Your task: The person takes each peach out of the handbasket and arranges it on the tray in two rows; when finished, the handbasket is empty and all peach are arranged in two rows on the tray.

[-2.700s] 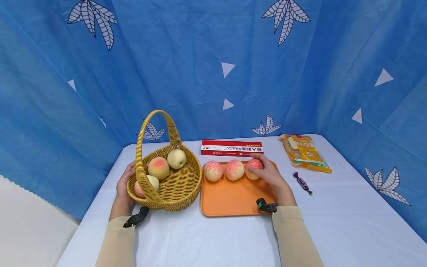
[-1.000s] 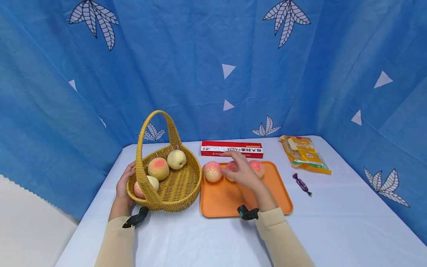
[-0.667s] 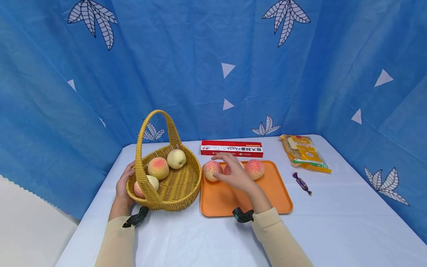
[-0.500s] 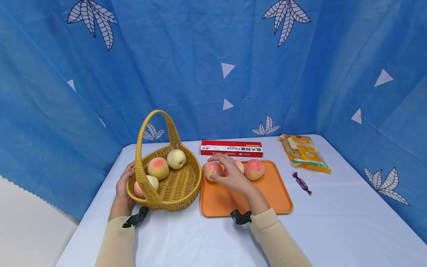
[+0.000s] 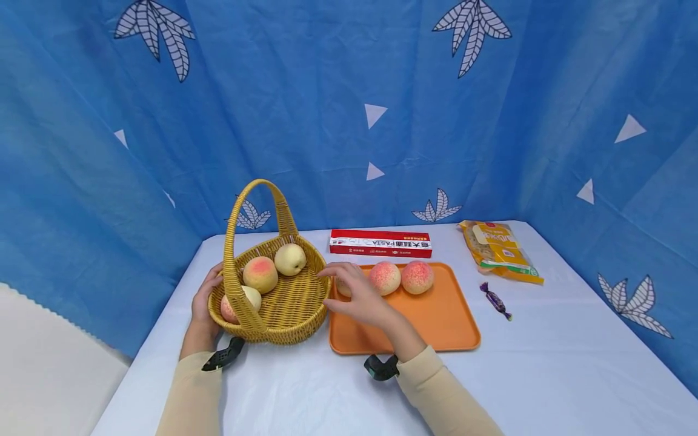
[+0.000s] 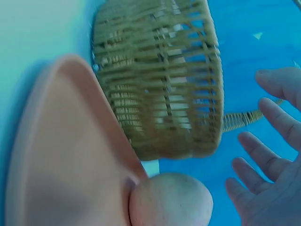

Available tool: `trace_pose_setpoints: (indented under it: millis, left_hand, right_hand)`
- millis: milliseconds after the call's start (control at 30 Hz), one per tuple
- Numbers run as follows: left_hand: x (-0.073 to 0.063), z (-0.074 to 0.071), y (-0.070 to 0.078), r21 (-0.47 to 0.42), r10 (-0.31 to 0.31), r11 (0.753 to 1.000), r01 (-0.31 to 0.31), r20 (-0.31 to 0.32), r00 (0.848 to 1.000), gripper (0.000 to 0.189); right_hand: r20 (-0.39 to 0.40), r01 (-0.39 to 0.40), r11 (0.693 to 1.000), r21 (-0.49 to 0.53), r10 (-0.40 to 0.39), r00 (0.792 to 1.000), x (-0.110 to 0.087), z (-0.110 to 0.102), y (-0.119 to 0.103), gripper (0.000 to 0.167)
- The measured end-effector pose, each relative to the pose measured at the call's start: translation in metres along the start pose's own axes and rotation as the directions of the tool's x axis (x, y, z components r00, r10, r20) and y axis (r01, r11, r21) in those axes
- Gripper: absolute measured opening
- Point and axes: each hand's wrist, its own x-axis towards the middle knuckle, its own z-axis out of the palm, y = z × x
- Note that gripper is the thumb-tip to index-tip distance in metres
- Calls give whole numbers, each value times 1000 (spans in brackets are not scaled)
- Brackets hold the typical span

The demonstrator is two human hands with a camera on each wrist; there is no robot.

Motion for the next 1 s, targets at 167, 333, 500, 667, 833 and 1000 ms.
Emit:
trace_pose_setpoints:
  millis: [167, 333, 500, 667, 833, 1000]
  left_hand:
    - [1, 1, -2, 11, -7, 1000, 7, -13, 1000, 39]
    - [1, 2, -2, 7, -7, 1000, 7, -9, 1000, 40]
    - [1, -1, -2, 26, -5, 1000, 5, -5, 1000, 40]
    - [1, -2, -3, 26, -7, 1000, 7, -5, 1000, 37]
    - [0, -1, -4, 12, 10, 1000, -10, 12, 1000, 37]
    - [0, -2, -4, -18, 30, 999, -29, 51, 998, 38]
  right_hand:
    - [-21, 61, 998, -1, -61, 998, 1, 9, -6, 43]
    - [-33, 93, 996, 15, -92, 995, 5, 15, -11, 42]
    - [26, 88, 996, 10, -88, 996, 14, 21, -14, 43]
    - [98, 63, 998, -17, -61, 993, 21, 28, -19, 43]
    - [148, 63, 994, -87, -50, 988, 27, 32, -23, 43]
    - [194, 83, 986, -146, -53, 979, 35, 34, -26, 45]
